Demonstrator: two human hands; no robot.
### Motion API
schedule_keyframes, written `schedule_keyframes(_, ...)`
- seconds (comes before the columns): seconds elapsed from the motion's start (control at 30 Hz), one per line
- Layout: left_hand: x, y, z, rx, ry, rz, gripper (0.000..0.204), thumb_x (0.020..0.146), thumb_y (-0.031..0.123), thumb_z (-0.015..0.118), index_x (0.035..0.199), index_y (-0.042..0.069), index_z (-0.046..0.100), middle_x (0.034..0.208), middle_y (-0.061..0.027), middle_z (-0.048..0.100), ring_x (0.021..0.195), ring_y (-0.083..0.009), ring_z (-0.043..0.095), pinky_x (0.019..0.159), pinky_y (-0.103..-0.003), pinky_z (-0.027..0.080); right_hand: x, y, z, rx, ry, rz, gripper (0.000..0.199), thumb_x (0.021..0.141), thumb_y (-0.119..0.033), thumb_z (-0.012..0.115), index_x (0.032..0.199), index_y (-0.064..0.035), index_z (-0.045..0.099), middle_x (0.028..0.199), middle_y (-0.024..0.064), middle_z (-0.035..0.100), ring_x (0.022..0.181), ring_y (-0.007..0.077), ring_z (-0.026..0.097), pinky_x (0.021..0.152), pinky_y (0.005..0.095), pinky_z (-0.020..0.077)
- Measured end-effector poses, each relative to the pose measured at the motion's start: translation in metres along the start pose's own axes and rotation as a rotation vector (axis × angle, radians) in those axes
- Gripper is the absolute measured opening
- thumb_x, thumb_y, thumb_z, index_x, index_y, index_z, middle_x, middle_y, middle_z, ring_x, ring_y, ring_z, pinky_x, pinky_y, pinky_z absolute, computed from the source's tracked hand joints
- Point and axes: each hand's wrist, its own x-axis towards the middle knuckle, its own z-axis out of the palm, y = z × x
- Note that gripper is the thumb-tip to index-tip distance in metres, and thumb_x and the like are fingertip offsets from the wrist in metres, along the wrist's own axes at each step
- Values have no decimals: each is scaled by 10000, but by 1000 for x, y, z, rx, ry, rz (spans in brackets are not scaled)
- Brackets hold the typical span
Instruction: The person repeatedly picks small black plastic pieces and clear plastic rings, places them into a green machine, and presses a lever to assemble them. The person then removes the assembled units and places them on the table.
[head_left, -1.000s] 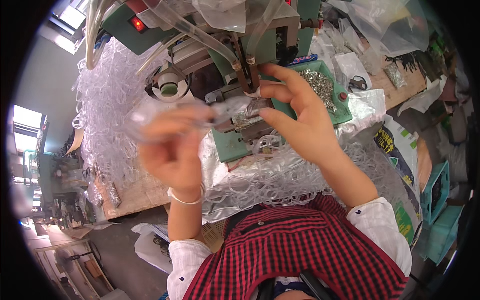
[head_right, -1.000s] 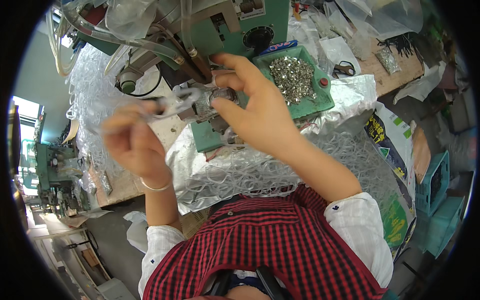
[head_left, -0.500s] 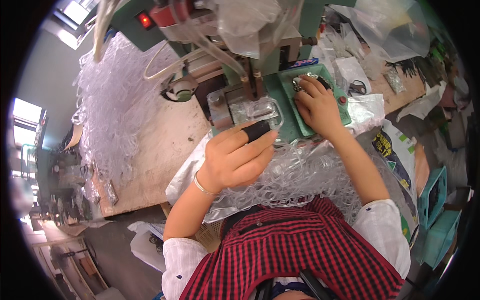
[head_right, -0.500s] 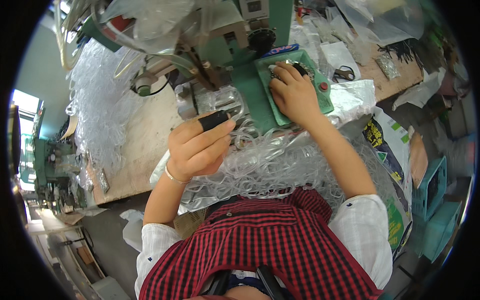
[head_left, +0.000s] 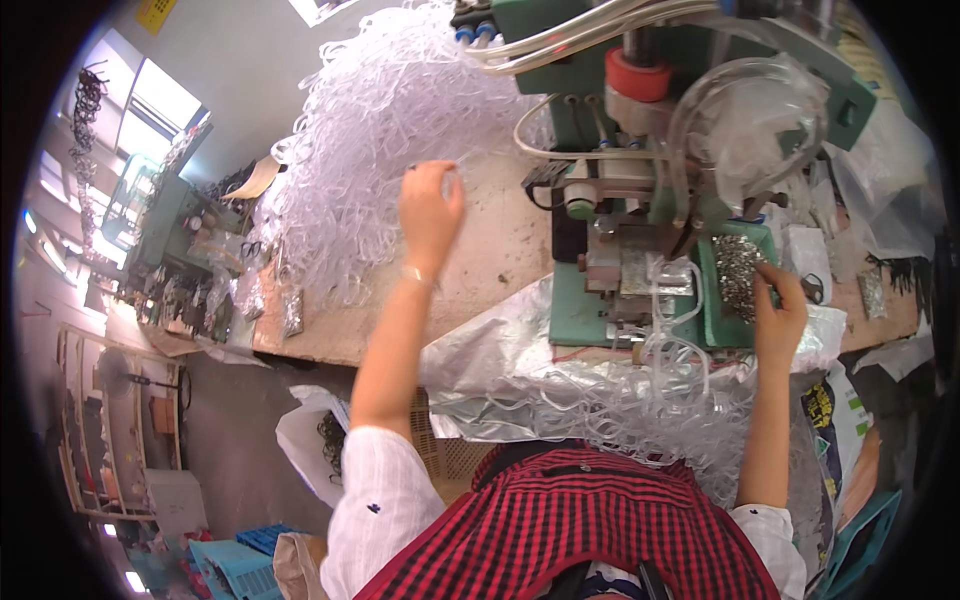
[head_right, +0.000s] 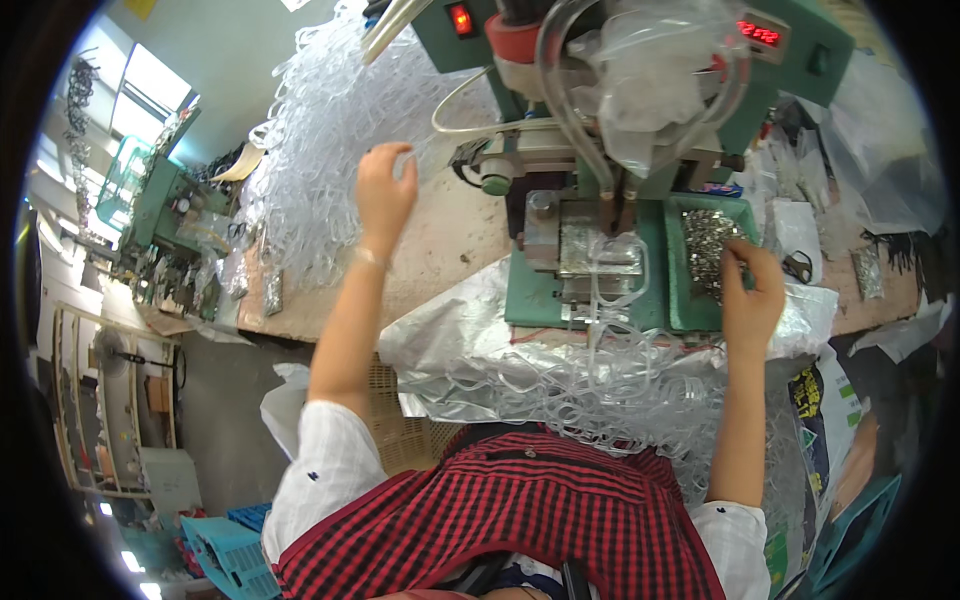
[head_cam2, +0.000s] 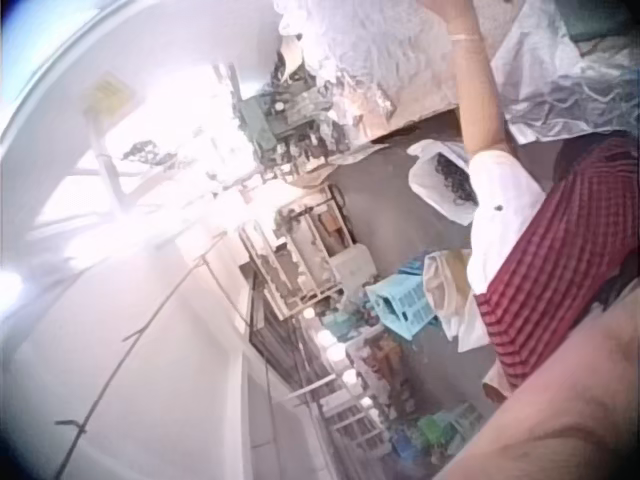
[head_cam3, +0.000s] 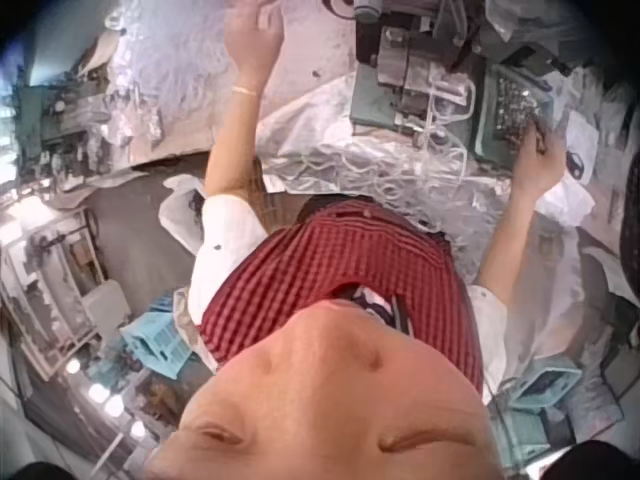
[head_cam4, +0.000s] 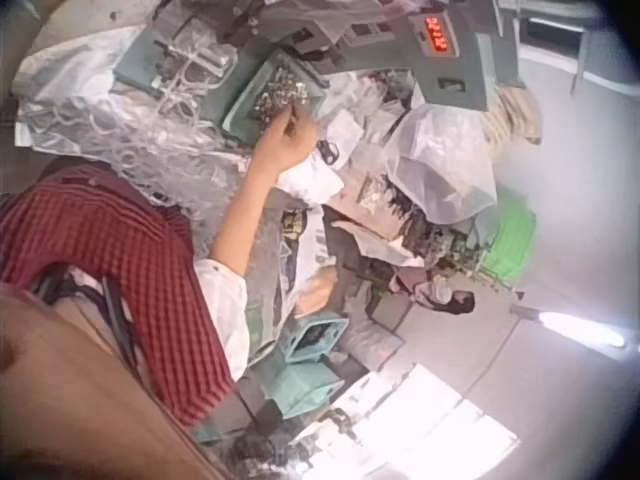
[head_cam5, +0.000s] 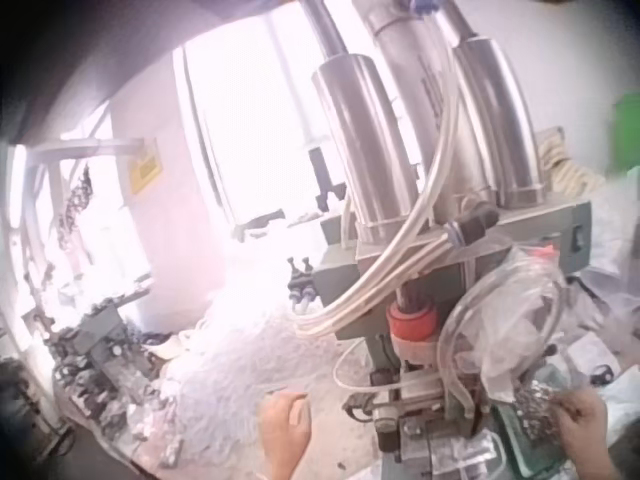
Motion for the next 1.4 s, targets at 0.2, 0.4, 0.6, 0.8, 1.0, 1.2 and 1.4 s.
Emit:
schedule_keyframes(0.2, 24, -96, 110, 481, -390, -506, 299, 886, 215, 567, 1093, 89, 740, 1200, -120, 667, 1056, -391, 649, 920, -486, 511, -7, 6, 7, 150, -12, 232, 145, 857, -52, 725, 996, -15, 738, 937, 79, 731, 909, 162, 668, 853, 287, 501)
schedule_keyframes(0.4, -66, -40, 72, 251, -290, -126, 201, 881, 242, 623, 972, 109, 743, 1172, -127, 678, 966, -379, 646, 860, -483, 502, -50, 9, -30, 63, 78, 219, 138, 855, 7, 706, 991, -3, 731, 947, 59, 704, 899, 151, 647, 836, 273, 492)
schedule_keyframes(0.6, -76, 25, 1, 32, 32, 69, 80, 897, 117, 680, 936, 52, 705, 1039, -89, 690, 831, -284, 637, 767, -405, 513, -30, -46, -35, 197, -57, 117, 148, 817, -15, 712, 960, -15, 749, 954, 76, 728, 911, 184, 672, 887, 319, 506)
schedule_keyframes(0.8, -77, 54, 1, -823, 36, -480, 61, 1009, 88, 605, 1021, 29, 615, 934, -23, 616, 776, -101, 603, 661, -255, 501, 32, -94, 43, 635, -242, 169, 333, 781, -40, 737, 1101, -3, 652, 896, 44, 688, 898, 125, 652, 849, 278, 497)
schedule_keyframes(1.0, -115, 83, -3, -1130, 61, -636, 82, 1027, 60, 563, 1080, 5, 532, 1007, -105, 636, 903, -182, 676, 811, -330, 587, 12, -102, 49, 778, -236, 302, 455, 775, -51, 745, 1193, 13, 578, 868, 19, 673, 838, 86, 618, 812, 255, 482)
schedule_keyframes(1.2, -30, 170, -81, -1475, 269, -37, 101, 998, -25, 530, 1096, -6, 539, 1061, -180, 645, 945, -211, 670, 832, -416, 621, 18, -108, 48, 814, -244, 292, 491, 806, -14, 728, 1264, 19, 552, 888, 22, 680, 860, 89, 617, 809, 243, 476)
schedule_keyframes(1.4, 3, 180, -77, -1424, 240, 12, 106, 1002, 5, 541, 1104, -13, 563, 1069, -196, 668, 962, -260, 691, 810, -460, 620, 14, -138, 36, 853, -294, 392, 517, 864, 57, 662, 1353, 41, 496, 1038, 67, 700, 1046, 148, 638, 997, 291, 465)
